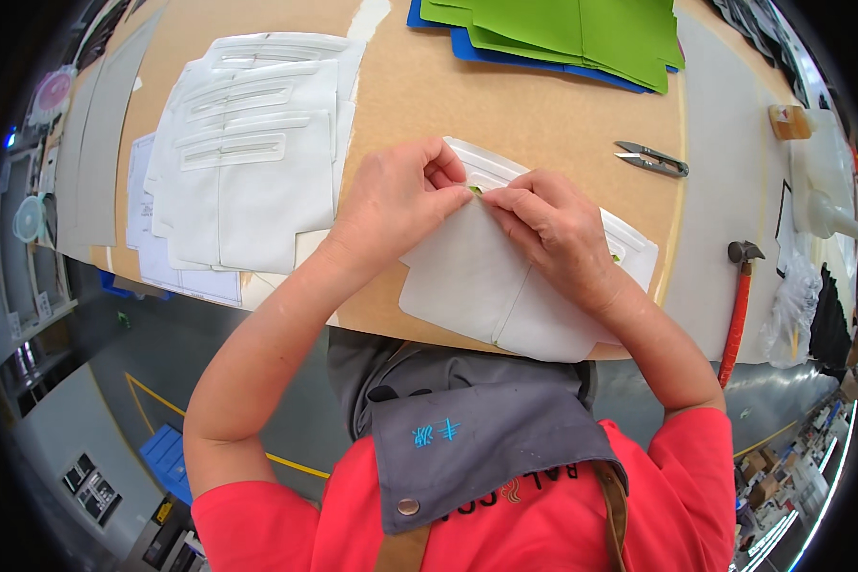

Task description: The worker is assembling leather pockets by folding white leather components over colored liners and using a hammer to set the folds.

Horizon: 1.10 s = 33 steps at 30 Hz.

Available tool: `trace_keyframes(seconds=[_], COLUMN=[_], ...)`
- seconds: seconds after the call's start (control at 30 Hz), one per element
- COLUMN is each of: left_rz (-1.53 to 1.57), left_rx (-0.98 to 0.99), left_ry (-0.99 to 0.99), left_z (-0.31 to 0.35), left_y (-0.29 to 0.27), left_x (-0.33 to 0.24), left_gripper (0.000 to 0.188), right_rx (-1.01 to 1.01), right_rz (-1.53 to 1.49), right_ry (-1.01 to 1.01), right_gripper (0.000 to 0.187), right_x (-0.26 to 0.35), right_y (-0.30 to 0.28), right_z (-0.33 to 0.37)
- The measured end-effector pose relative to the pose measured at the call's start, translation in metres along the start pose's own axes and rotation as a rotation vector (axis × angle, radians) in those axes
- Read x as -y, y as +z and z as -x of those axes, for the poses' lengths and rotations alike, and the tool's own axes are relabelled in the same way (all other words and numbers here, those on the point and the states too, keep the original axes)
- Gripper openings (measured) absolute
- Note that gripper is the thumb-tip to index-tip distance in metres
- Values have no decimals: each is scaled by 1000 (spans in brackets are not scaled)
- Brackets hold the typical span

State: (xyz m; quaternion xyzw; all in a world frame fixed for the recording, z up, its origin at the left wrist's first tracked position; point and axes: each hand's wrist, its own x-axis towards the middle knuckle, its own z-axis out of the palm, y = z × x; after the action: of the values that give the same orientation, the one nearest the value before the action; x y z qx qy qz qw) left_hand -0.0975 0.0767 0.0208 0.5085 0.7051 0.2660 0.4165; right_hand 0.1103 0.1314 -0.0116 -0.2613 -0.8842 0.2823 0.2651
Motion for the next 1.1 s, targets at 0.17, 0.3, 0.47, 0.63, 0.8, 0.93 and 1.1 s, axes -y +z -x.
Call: trace_keyframes(seconds=[0.17,0.3,0.47,0.63,0.8,0.93,1.1], left_rz=[50,86,82,85,11,32,51], left_rx=[112,157,175,188,181,189,204], left_ry=[-150,-220,-226,-249,-243,-243,-256], left_z=[-8,-11,-14,-16,-18,-20,-22], left_y=[-7,-8,-10,-10,-7,-7,-10], left_x=[-8,-13,-14,-14,-13,-12,-10], left_gripper=[16,19,20,18,17,18,19], right_rx=[29,44,62,39,19,16,3], right_rz=[70,171,257,330,314,324,314], right_ry=[-115,-261,-369,-469,-475,-485,-512], right_gripper=[21,30,33,31,31,32,34], right_x=[-7,-11,-13,-12,-12,-15,-15], right_y=[-2,-4,-6,-3,-1,0,0], right_z=[3,3,2,2,3,4,3])
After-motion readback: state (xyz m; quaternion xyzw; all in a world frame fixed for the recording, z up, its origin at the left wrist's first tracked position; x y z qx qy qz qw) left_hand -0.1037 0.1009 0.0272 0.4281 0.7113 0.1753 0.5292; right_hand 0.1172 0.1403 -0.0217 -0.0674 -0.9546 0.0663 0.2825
